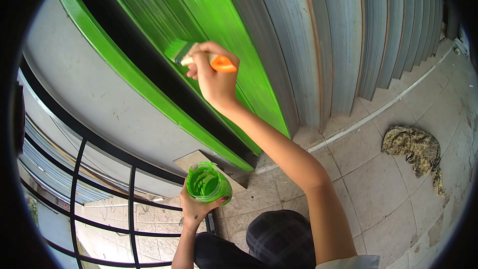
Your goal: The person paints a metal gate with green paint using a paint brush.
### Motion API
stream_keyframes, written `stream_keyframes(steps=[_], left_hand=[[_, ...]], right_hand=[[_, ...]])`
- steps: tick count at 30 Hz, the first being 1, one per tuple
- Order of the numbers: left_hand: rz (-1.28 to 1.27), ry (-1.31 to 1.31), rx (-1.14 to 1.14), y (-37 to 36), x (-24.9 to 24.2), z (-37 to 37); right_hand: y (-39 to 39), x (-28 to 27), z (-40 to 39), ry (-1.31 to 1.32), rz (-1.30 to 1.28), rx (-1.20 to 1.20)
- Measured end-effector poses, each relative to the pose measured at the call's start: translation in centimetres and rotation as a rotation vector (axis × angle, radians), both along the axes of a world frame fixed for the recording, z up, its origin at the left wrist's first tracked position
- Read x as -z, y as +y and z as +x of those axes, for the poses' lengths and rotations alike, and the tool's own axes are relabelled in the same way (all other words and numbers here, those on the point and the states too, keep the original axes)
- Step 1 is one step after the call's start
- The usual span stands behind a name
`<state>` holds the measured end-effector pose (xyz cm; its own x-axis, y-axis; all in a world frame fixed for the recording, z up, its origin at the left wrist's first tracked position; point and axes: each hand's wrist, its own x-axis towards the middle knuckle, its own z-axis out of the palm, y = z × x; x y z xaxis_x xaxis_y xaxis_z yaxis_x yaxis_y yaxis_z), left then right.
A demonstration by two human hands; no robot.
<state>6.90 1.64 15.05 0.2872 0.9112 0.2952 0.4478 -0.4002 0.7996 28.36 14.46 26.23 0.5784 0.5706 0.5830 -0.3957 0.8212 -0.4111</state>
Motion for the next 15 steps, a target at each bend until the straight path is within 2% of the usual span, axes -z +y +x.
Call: stream_keyframes(steps=[6,8,10,12,15], left_hand=[[0.007,-0.019,-0.053,0.1,0.2,-0.8],[0.019,-0.028,-0.061,0.3,0.3,-1.3],[0.03,-0.04,-0.071,0.5,0.4,-1.6],[0.019,-0.052,-0.085,0.5,0.1,-1.8],[0.026,-0.076,-0.088,0.0,-1.2,-2.1]], right_hand=[[-4.7,17.9,0.1,-0.269,-0.429,0.09],[-7.2,23.7,0.3,-0.406,-0.48,0.16],[-9.4,29.2,-0.1,-0.391,-0.54,0.162],[-11.7,31.7,-0.6,-0.49,-0.56,0.214],[-13.2,36.1,-1.5,-0.461,-0.633,0.246]])
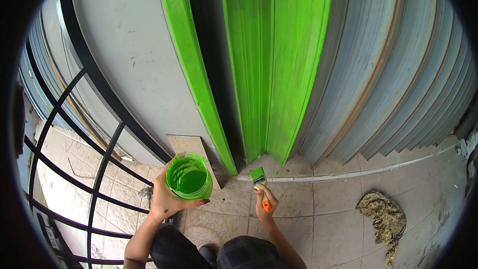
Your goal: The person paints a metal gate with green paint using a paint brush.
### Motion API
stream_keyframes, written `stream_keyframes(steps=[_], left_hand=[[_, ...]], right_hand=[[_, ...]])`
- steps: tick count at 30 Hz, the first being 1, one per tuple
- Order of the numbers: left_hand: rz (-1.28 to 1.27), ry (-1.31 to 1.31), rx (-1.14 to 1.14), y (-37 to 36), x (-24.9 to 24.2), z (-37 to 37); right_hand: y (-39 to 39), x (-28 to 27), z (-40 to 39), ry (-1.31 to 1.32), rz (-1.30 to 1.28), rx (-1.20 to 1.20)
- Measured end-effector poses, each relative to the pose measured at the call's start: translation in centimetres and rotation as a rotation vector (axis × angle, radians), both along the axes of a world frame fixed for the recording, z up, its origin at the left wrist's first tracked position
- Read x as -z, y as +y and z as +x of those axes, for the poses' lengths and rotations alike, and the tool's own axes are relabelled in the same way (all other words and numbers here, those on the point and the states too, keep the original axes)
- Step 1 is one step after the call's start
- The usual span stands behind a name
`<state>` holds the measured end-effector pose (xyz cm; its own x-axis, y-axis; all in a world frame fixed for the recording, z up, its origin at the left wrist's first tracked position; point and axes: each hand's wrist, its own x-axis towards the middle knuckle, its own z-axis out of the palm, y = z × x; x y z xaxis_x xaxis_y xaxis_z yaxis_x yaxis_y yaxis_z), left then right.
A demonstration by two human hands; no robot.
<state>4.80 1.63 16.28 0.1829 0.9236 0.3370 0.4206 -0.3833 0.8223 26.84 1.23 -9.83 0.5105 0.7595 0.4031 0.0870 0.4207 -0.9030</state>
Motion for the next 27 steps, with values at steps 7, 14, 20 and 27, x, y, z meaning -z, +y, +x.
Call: stream_keyframes(steps=[7,14,20,27], left_hand=[[-0.127,-0.067,0.016,-0.5,-0.8,-1.4],[-0.12,-0.064,0.014,0.3,3.8,-4.3],[-0.198,-0.157,-0.056,-1.0,8.0,-5.0],[-0.274,-0.17,-0.091,-2.2,10.5,-6.2]], right_hand=[[0.5,2.1,0.2,-0.683,0.044,0.092],[2.8,5.1,1.2,-1.072,0.221,-0.035],[5.2,7.2,1.4,-1.233,0.299,-0.072],[6.8,7.8,2.0,-1.311,0.29,-0.089]])
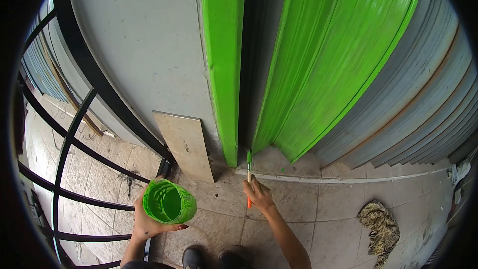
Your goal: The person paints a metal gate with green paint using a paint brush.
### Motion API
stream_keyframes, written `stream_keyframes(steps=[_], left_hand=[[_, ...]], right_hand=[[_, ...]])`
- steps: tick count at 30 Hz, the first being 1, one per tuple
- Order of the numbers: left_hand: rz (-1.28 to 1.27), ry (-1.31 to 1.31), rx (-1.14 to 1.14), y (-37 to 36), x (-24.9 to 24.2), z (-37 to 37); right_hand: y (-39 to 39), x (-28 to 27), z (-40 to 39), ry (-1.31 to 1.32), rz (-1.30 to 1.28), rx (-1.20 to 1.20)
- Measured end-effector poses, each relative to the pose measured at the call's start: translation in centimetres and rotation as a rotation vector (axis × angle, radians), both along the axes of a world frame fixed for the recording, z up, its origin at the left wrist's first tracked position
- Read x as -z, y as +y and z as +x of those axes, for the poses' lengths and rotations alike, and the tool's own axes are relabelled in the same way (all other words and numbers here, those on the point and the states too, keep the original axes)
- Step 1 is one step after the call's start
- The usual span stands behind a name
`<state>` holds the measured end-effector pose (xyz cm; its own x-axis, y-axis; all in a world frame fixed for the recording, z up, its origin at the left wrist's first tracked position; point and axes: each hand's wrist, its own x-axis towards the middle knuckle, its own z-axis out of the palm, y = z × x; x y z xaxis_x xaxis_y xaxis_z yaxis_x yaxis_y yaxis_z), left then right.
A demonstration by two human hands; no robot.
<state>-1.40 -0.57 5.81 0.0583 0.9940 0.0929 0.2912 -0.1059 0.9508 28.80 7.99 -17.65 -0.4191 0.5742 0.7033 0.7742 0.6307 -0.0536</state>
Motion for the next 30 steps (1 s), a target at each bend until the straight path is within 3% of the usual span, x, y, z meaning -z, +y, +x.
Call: stream_keyframes(steps=[4,10,16,20,23,30], left_hand=[[-0.01,0.002,-0.011,-0.2,0.7,-0.3],[-0.051,0.004,-0.013,-0.6,0.5,-0.3],[-0.034,0.018,-0.001,-0.7,1.0,-0.3],[-0.03,0.016,-0.007,-0.7,0.7,-0.2],[-0.031,0.051,0.013,-0.8,0.7,-0.1],[-0.031,0.012,0.021,-0.9,1.0,0.1]], right_hand=[[0.4,-2.2,-0.6,0.031,0.123,0.056],[-0.1,-1.0,-0.7,0.005,0.024,0.032],[0.1,-3.9,-0.1,0.042,0.155,0.026],[0.1,-3.3,0.3,0.036,0.075,-0.006],[0.0,-7.0,0.1,0.116,0.181,0.034],[0.0,-0.6,0.2,0.06,0.037,0.041]])
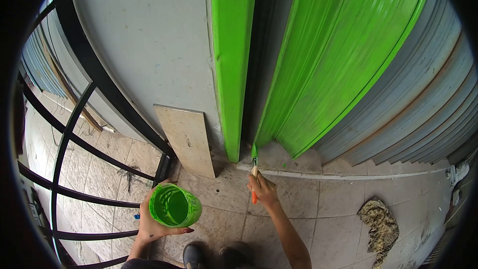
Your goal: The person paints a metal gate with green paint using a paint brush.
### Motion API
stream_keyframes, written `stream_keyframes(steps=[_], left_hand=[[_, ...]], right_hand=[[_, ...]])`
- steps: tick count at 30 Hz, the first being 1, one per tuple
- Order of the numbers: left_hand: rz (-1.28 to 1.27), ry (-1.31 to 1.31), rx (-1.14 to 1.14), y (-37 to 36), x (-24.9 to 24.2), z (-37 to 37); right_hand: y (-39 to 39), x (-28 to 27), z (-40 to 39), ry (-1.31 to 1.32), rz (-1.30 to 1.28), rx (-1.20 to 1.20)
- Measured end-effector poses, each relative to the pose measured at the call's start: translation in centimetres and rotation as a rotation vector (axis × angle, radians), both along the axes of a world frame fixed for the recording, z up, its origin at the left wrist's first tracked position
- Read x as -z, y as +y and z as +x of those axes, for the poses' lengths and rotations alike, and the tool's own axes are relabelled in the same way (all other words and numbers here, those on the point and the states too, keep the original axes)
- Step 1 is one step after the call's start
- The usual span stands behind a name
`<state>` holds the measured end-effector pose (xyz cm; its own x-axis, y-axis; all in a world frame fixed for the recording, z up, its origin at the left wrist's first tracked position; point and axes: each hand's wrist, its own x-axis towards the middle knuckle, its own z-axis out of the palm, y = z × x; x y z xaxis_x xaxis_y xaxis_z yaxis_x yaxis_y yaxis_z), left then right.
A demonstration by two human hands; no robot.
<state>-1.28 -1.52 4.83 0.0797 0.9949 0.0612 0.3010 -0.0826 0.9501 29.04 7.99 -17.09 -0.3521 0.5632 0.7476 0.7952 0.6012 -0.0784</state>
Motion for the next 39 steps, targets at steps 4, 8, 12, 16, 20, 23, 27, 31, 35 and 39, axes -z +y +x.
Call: stream_keyframes(steps=[4,8,12,16,20,23,27,31,35,39], left_hand=[[-0.014,-0.008,-0.016,0.0,0.0,-0.2],[0.015,0.01,-0.003,0.1,0.1,-0.1],[0.005,0.014,-0.014,0.0,-0.3,0.1],[-0.006,0.026,0.004,-0.3,0.3,0.2],[-0.016,-0.006,0.018,-0.2,0.6,0.4],[-0.002,0.01,0.019,-0.2,0.6,0.4],[-0.019,-0.028,0.01,-0.4,0.6,0.5],[-0.012,-0.015,0.008,-0.6,0.7,0.3],[-0.017,-0.016,0.006,-0.5,0.3,0.6],[-0.016,-0.008,0.021,-0.5,0.3,0.7]], right_hand=[[0.3,-1.5,-0.5,0.026,0.087,0.015],[0.5,0.1,-0.5,0.003,0.029,0.064],[-1.2,0.0,-1.1,0.146,-0.058,0.034],[-2.4,-1.1,-2.6,0.661,-0.254,0.064],[-2.6,-0.4,-5.1,1.172,-0.401,0.039],[-1.7,-0.3,-5.8,1.238,-0.374,0.036],[0.2,-1.8,-6.3,1.269,-0.351,0.002],[-0.8,-4.0,-6.9,1.299,-0.267,0.009],[-1.7,0.0,-6.8,1.297,-0.336,0.035],[0.1,-0.6,-7.6,1.271,-0.328,0.045]])
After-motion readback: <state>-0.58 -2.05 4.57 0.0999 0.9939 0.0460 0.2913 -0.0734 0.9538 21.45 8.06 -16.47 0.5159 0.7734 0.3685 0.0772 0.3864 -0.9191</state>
